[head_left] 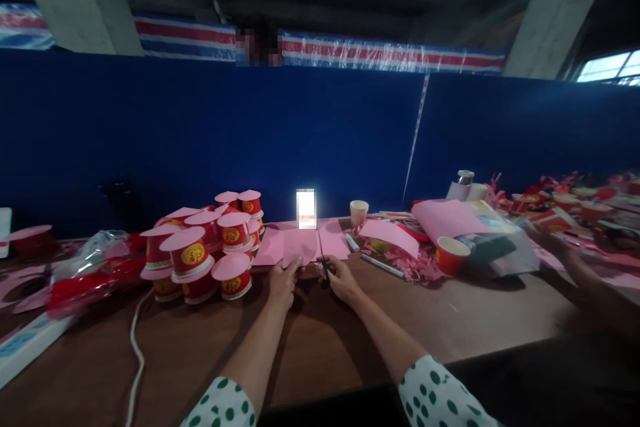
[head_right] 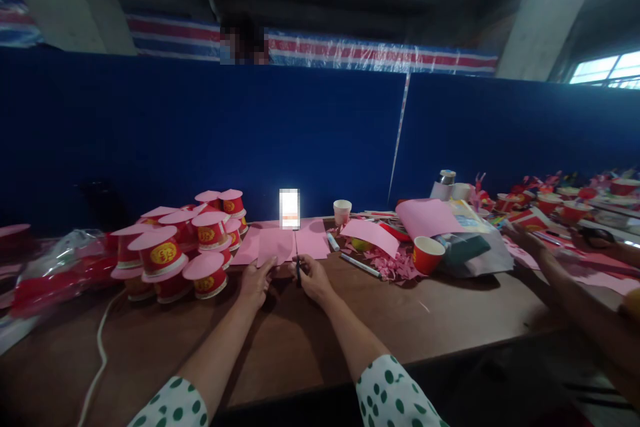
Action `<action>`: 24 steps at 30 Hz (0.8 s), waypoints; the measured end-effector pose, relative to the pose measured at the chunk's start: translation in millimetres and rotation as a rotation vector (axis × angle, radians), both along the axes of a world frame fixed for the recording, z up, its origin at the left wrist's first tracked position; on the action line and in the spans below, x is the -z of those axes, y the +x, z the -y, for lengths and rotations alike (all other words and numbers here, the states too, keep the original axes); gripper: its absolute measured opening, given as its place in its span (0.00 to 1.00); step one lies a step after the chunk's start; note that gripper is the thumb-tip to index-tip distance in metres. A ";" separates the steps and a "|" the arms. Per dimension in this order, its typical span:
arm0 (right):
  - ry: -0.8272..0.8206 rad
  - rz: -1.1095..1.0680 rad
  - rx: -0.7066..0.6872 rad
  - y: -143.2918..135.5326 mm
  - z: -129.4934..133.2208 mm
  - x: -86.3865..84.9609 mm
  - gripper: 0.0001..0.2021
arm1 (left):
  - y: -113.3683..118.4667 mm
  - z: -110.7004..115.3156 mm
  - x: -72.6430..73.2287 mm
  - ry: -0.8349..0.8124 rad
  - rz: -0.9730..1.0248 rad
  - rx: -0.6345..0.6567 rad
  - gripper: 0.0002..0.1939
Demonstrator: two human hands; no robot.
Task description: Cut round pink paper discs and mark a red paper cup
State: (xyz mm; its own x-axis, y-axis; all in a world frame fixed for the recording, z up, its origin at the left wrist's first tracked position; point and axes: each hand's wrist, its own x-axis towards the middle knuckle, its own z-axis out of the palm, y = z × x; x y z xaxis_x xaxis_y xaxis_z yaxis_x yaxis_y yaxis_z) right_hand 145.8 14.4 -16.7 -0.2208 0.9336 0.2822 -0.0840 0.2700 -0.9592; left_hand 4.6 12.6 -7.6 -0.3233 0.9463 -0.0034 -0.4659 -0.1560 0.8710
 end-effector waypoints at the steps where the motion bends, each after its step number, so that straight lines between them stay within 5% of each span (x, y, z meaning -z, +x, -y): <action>1: 0.003 0.005 0.001 0.1 0.1 -0.2 0.15 | 0.2 0.2 0.2 0.002 -0.005 -0.001 0.18; 24: 0.031 0.037 0.005 -2.2 -1.3 0.3 0.15 | 2.8 2.7 -1.0 0.000 -0.016 0.031 0.18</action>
